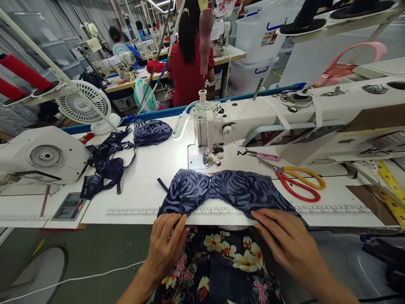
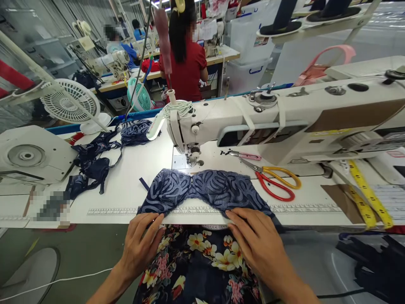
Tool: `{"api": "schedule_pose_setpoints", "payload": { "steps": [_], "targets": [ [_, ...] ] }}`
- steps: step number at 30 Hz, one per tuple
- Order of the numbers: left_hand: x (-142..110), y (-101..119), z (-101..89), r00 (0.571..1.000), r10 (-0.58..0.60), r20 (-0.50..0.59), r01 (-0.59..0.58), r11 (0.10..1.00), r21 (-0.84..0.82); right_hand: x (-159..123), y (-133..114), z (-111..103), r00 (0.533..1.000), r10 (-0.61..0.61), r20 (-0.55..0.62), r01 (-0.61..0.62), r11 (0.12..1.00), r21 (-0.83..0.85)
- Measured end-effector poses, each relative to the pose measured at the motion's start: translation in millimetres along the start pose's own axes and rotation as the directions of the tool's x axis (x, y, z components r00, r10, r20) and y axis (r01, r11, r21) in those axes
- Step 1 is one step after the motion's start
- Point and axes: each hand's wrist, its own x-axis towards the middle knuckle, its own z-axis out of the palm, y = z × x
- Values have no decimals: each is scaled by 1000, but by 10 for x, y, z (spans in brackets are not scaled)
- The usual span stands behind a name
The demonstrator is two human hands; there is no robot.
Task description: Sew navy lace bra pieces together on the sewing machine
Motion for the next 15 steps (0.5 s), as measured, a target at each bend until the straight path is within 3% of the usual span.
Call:
{"api": "schedule_pose_setpoints", "payload": {
  "steps": [3,7,11,15],
  "targets": [
    [290,302,94,997,73,7,-72,994,-83,228,31,3,999,-51,6,50,994,99],
    [614,635,407,975,177,138,-160,979,-126,446,90,77,992,-105,71,98,990,104],
    [673,666,657,971,178,161,-156,978,-140,457,166,160,989,-94,115,92,995,24],
    [678,601,684,970,171,173,-135,970,-201,440,223,169,988,-49,149,50,999,-3]
  ]
}}
